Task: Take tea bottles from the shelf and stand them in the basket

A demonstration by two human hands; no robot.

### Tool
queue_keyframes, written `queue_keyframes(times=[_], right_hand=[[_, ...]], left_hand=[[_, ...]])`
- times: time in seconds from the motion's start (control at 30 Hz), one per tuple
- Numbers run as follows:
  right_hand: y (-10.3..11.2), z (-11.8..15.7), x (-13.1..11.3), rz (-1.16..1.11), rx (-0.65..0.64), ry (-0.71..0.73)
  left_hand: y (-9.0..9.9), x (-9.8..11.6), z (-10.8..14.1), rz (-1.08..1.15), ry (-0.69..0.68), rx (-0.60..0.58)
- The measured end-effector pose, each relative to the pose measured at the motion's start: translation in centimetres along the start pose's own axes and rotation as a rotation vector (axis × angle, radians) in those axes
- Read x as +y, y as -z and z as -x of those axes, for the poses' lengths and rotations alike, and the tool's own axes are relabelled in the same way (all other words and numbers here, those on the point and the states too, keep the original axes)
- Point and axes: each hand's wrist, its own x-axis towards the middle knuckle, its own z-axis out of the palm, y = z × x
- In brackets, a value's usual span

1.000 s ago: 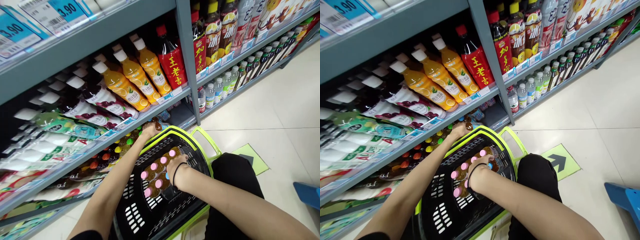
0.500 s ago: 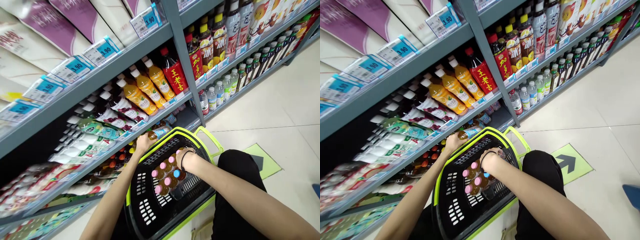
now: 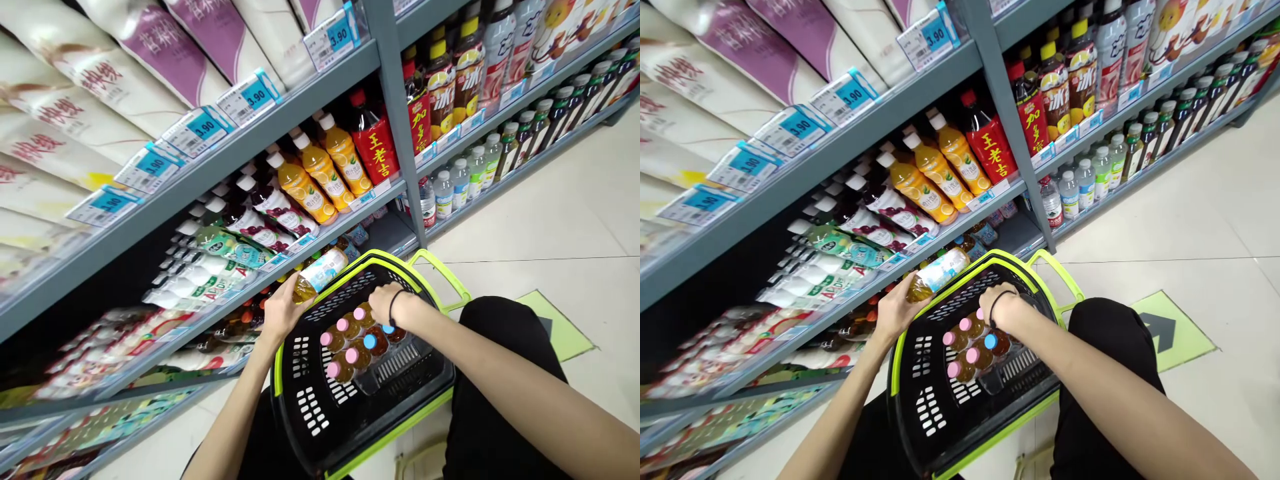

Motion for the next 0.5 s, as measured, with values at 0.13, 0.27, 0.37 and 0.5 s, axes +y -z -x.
queue_keyframes(times=[0.13, 0.27, 0.37, 0.5], right_hand=[[2.8, 0.0, 1.3, 0.033, 0.252, -0.079], [3.2, -1.1, 1.7, -0.130, 0.500, -0.113], [2.0, -2.1, 1.4, -0.459, 0.454, -0.018], [-0.1, -3.4, 0.7, -0.796, 0.001, 0.174]], left_hand=[[3.7, 0.6, 1.5, 0.252, 0.185, 0.080], [5.9, 0.7, 3.0, 0.577, 0.345, 0.017], [5.5, 0.5, 4.4, 0.866, 0.427, -0.142], [3.2, 0.2, 5.9, 1.199, 0.507, -0.352]])
